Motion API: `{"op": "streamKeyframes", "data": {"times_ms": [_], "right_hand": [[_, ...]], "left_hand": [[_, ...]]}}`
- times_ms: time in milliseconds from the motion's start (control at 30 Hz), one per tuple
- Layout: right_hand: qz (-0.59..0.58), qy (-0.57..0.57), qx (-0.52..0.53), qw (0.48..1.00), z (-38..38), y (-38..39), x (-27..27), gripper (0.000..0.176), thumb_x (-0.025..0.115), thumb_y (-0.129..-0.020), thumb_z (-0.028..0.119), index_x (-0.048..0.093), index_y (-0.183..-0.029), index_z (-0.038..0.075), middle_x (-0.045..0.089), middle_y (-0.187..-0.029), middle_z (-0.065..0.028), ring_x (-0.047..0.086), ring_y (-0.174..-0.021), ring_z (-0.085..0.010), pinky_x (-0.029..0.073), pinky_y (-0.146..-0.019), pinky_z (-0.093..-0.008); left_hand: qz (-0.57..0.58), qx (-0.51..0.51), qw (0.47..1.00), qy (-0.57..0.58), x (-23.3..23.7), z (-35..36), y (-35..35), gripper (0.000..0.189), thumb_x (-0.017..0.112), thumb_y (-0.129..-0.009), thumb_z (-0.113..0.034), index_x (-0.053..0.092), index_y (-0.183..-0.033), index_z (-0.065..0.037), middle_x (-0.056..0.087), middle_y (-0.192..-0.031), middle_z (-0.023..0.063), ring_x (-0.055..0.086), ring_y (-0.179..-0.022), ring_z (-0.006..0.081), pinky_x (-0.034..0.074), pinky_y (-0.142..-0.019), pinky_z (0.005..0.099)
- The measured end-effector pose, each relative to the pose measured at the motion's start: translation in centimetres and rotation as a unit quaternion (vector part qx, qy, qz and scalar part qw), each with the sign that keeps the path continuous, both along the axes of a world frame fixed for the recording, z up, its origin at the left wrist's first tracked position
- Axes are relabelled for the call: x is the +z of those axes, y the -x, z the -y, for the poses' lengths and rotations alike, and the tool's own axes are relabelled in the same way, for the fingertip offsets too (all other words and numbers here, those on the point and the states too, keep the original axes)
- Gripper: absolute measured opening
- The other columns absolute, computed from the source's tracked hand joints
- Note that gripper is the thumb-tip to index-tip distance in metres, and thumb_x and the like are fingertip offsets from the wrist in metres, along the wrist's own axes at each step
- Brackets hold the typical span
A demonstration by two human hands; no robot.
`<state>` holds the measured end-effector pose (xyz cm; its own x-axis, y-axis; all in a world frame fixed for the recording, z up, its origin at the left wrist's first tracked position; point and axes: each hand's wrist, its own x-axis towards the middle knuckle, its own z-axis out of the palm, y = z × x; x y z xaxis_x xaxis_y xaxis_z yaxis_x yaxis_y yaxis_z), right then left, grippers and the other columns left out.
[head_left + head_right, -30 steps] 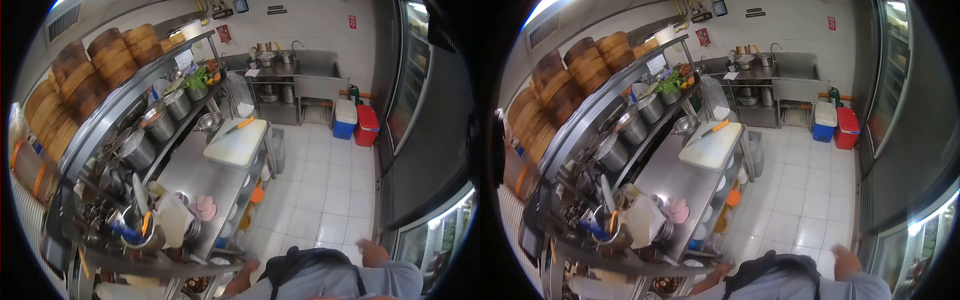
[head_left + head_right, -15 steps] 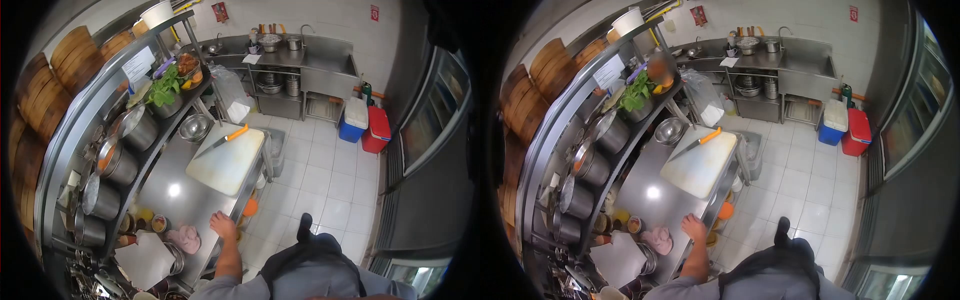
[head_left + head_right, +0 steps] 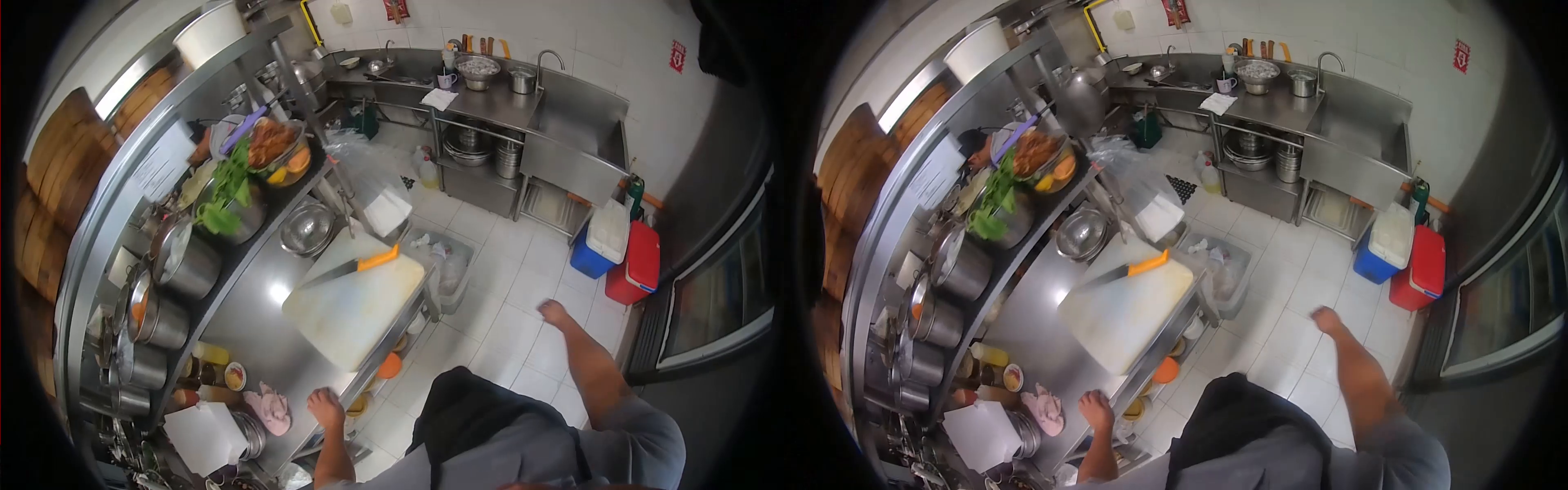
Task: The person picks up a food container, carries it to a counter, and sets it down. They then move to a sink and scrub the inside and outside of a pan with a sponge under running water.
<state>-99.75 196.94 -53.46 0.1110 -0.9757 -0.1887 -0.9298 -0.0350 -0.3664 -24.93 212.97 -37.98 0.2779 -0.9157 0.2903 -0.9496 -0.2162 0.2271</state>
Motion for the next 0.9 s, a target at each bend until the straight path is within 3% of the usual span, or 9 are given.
{"op": "streamKeyframes", "data": {"times_ms": [33,133,233,267,467,533,567,633,900], "right_hand": [[0.165,-0.072,-0.151,0.972,2.9,-5.7,9.5,0.038,0.059,-0.088,0.034,0.066,-0.109,0.003,0.068,-0.105,-0.0208,0.063,-0.1,-0.0367,0.049,-0.091,-0.0396],[0.173,-0.074,-0.061,0.98,11.7,-10.8,16.5,0.039,0.06,-0.088,0.035,0.065,-0.113,0.005,0.069,-0.104,-0.0163,0.065,-0.1,-0.0324,0.05,-0.088,-0.0397],[0.184,-0.07,-0.028,0.98,17.4,-11.0,15.4,0.038,0.06,-0.088,0.034,0.064,-0.113,0.005,0.069,-0.103,-0.0162,0.064,-0.102,-0.0339,0.05,-0.089,-0.0393],[0.159,-0.063,-0.008,0.985,18.3,-10.7,14.7,0.035,0.054,-0.09,0.03,0.065,-0.112,0.006,0.068,-0.106,-0.0174,0.063,-0.103,-0.0351,0.049,-0.092,-0.0401],[-0.012,-0.18,0.1,0.978,15.7,0.7,2.4,0.031,0.048,-0.083,0.016,0.069,-0.102,0.002,0.065,-0.113,-0.0218,0.061,-0.109,-0.0372,0.048,-0.094,-0.046],[-0.05,-0.258,0.071,0.962,12.2,4.5,-0.1,0.028,0.053,-0.078,0.018,0.071,-0.096,0.004,0.068,-0.104,-0.0213,0.065,-0.101,-0.038,0.052,-0.087,-0.0463],[-0.174,-0.356,0.298,0.868,11.1,8.2,-5.4,0.034,0.053,-0.079,0.018,0.07,-0.104,0.004,0.068,-0.105,-0.0205,0.065,-0.102,-0.0364,0.052,-0.086,-0.0441],[-0.113,-0.21,0.18,0.954,10.2,7.7,-0.2,0.026,0.052,-0.082,0.02,0.072,-0.09,0.004,0.07,-0.096,-0.0192,0.067,-0.093,-0.0374,0.055,-0.082,-0.0458],[-0.073,-0.273,0.274,0.919,24.8,14.9,-2.0,0.027,0.053,-0.083,0.023,0.073,-0.09,0.005,0.07,-0.095,-0.0186,0.066,-0.094,-0.0365,0.053,-0.086,-0.0461]], "left_hand": [[0.013,0.0,1.0,-0.008,0.9,-0.3,1.8,0.028,0.062,-0.081,-0.018,0.059,-0.107,-0.008,0.056,-0.111,0.0148,0.049,-0.107,0.0365,0.037,-0.092,0.0501],[0.048,-0.035,0.997,-0.057,-0.9,-0.6,8.0,0.032,0.066,-0.079,-0.026,0.06,-0.104,-0.008,0.059,-0.104,0.0168,0.053,-0.098,0.038,0.041,-0.086,0.0494],[-0.199,-0.052,0.941,-0.268,-7.0,0.3,14.8,0.044,0.065,-0.085,-0.042,0.064,-0.113,-0.008,0.067,-0.106,0.0186,0.061,-0.103,0.0376,0.048,-0.089,0.0444],[-0.314,-0.028,0.834,-0.452,-10.5,1.1,15.9,0.047,0.063,-0.086,-0.044,0.065,-0.115,-0.007,0.065,-0.117,0.0189,0.059,-0.113,0.0356,0.047,-0.095,0.0432],[-0.32,-0.207,0.687,-0.618,-11.5,8.3,22.0,0.038,0.054,-0.092,-0.034,0.066,-0.115,-0.006,0.063,-0.121,0.0191,0.059,-0.113,0.0358,0.047,-0.096,0.0441],[-0.317,-0.239,0.675,-0.622,-12.4,12.3,23.1,0.037,0.052,-0.093,-0.033,0.066,-0.116,-0.006,0.063,-0.121,0.019,0.058,-0.114,0.0358,0.047,-0.096,0.0441],[-0.312,-0.253,0.674,-0.62,-12.9,14.6,23.8,0.037,0.052,-0.093,-0.032,0.066,-0.116,-0.006,0.063,-0.121,0.0189,0.058,-0.114,0.0357,0.047,-0.096,0.0441],[-0.3,-0.282,0.676,-0.611,-13.6,19.7,25.0,0.036,0.051,-0.093,-0.03,0.066,-0.116,-0.006,0.063,-0.122,0.0188,0.058,-0.114,0.0357,0.047,-0.096,0.0442],[-0.032,-0.38,0.748,-0.543,-15.9,34.4,34.5,0.037,0.046,-0.093,-0.019,0.06,-0.126,-0.011,0.063,-0.12,0.0183,0.059,-0.113,0.0382,0.048,-0.095,0.0484]]}}
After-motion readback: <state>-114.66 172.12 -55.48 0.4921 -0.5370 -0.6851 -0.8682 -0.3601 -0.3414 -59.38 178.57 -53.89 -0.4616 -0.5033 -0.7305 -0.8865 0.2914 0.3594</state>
